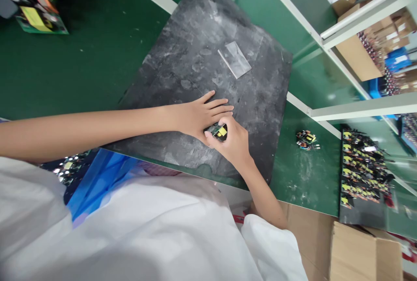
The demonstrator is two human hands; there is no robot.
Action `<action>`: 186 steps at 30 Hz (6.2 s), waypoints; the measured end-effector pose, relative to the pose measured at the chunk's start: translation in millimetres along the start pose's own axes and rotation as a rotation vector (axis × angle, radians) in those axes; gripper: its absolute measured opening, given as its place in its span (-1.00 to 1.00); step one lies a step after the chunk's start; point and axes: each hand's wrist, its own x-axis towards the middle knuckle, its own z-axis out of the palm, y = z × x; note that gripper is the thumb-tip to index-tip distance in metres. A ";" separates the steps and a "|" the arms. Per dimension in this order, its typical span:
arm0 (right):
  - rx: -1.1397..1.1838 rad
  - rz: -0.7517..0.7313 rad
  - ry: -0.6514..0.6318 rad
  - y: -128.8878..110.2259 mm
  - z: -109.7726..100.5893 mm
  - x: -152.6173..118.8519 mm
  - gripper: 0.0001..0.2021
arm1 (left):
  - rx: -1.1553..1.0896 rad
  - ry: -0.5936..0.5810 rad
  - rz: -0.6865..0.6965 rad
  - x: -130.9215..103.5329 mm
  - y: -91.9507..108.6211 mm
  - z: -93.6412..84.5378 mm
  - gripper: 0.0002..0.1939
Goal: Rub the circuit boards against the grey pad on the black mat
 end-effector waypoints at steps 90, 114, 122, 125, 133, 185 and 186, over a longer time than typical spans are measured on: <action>-0.036 -0.101 -0.025 13.6 -9.5 2.4 -0.75 | 0.012 0.000 0.021 1.2 -1.5 3.5 0.05; 0.006 -0.107 -0.077 13.6 -9.7 -0.6 -0.72 | -0.027 0.066 0.034 1.4 -3.1 7.7 -0.03; -0.023 -0.069 0.001 18.1 -8.1 6.6 -0.74 | -0.026 0.058 0.038 2.2 -3.5 7.3 -0.02; 0.011 -0.079 -0.042 15.0 -9.7 2.9 -0.73 | -0.010 0.029 0.023 1.5 -1.8 4.3 -0.03; 0.068 -0.076 -0.037 11.1 -7.6 -4.0 -0.74 | -0.002 0.039 0.022 0.2 -0.1 2.7 -0.06; -0.057 -0.034 0.025 17.2 -9.9 -4.6 -0.74 | 0.013 0.007 0.038 1.7 -3.3 3.8 0.00; -0.047 -0.061 -0.001 16.0 -9.6 -5.7 -0.73 | 0.015 0.007 0.042 1.7 -3.3 3.7 -0.01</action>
